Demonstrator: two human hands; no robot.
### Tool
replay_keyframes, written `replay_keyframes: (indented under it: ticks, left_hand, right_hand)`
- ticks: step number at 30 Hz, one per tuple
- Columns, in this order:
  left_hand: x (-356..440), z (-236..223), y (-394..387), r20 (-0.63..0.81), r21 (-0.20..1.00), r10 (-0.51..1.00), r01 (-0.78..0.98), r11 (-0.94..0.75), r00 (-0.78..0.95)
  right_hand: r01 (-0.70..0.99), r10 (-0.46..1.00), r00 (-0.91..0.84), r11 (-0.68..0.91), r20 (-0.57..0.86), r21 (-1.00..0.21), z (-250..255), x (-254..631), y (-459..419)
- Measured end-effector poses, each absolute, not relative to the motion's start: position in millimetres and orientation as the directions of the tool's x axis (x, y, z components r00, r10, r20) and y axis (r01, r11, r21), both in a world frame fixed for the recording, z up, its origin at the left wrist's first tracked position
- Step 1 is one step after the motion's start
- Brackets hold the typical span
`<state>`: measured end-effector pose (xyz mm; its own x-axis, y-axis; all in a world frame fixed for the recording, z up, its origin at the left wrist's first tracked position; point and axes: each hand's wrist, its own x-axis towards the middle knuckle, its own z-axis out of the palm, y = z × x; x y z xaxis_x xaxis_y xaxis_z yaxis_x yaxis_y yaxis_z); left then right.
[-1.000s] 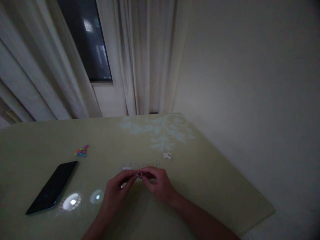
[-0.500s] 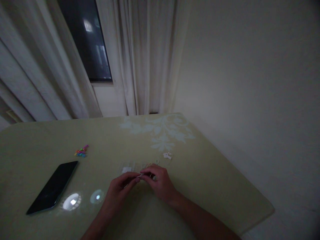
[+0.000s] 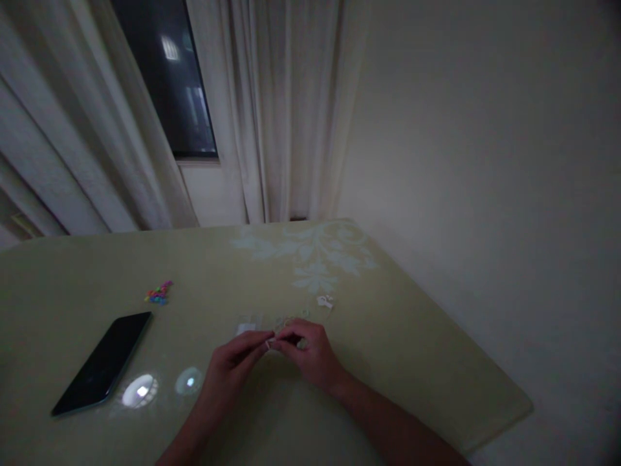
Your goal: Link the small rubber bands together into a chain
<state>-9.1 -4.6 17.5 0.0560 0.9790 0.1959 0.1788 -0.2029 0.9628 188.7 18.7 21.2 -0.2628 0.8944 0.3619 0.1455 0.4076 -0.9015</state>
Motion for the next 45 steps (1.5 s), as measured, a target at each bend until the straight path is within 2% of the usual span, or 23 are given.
replay_keyframes:
  ticks: [5, 9, 11, 15, 18, 22, 26, 31, 39, 45]
  left_hand:
    - [-6.6, 18.1, -5.4, 0.187, 0.961, 0.981, 0.198, -0.194, 0.054]
    - [-6.6, 21.7, -7.8, 0.226, 0.945, 0.974, 0.238, -0.224, 0.022]
    - [-7.7, 23.3, -9.1, 0.234, 0.942, 0.972, 0.257, -0.217, -0.036]
    - [-9.4, 24.3, -9.5, 0.219, 0.948, 0.971, 0.256, -0.188, -0.098]
    - [-9.5, 23.2, -8.2, 0.238, 0.945, 0.965, 0.257, -0.203, -0.113]
    - [-9.8, 21.5, -8.1, 0.233, 0.948, 0.966, 0.248, -0.2, -0.113]
    - [-11.4, 22.7, -8.9, 0.236, 0.946, 0.966, 0.253, -0.204, -0.105]
    - [-13.5, 23.1, -7.8, 0.276, 0.927, 0.955, 0.293, -0.234, -0.109]
    - [-14.4, 24.0, -7.8, 0.231, 0.95, 0.965, 0.243, -0.197, -0.123]
    - [-14.2, 24.2, -8.4, 0.218, 0.955, 0.968, 0.234, -0.185, -0.126]
  right_hand:
    - [0.123, 0.881, -0.322, 0.402, 0.347, -0.907, 21.9, 189.1, 17.9]
    - [0.279, 0.896, -0.317, 0.401, 0.31, -0.873, 16.4, 189.0, 17.1]
    - [0.392, 0.858, -0.418, 0.467, 0.299, -0.793, 11.0, 187.5, 14.1]
    - [0.534, 0.712, -0.674, 0.653, 0.195, -0.536, 5.8, 180.9, 2.5]
    - [0.58, 0.68, -0.721, 0.699, 0.136, -0.419, 9.8, 176.6, -5.1]
    - [0.606, 0.673, -0.728, 0.72, 0.129, -0.339, 14.5, 177.0, -8.1]
    - [0.611, 0.669, -0.734, 0.727, 0.121, -0.315, 13.5, 180.3, -7.2]
    - [0.6, 0.674, -0.731, 0.709, 0.107, -0.369, 13.1, 183.7, -6.4]
    - [0.602, 0.664, -0.744, 0.715, 0.075, -0.355, 13.9, 183.3, -9.2]
    - [0.606, 0.67, -0.735, 0.717, 0.103, -0.343, 17.1, 186.1, -6.5]
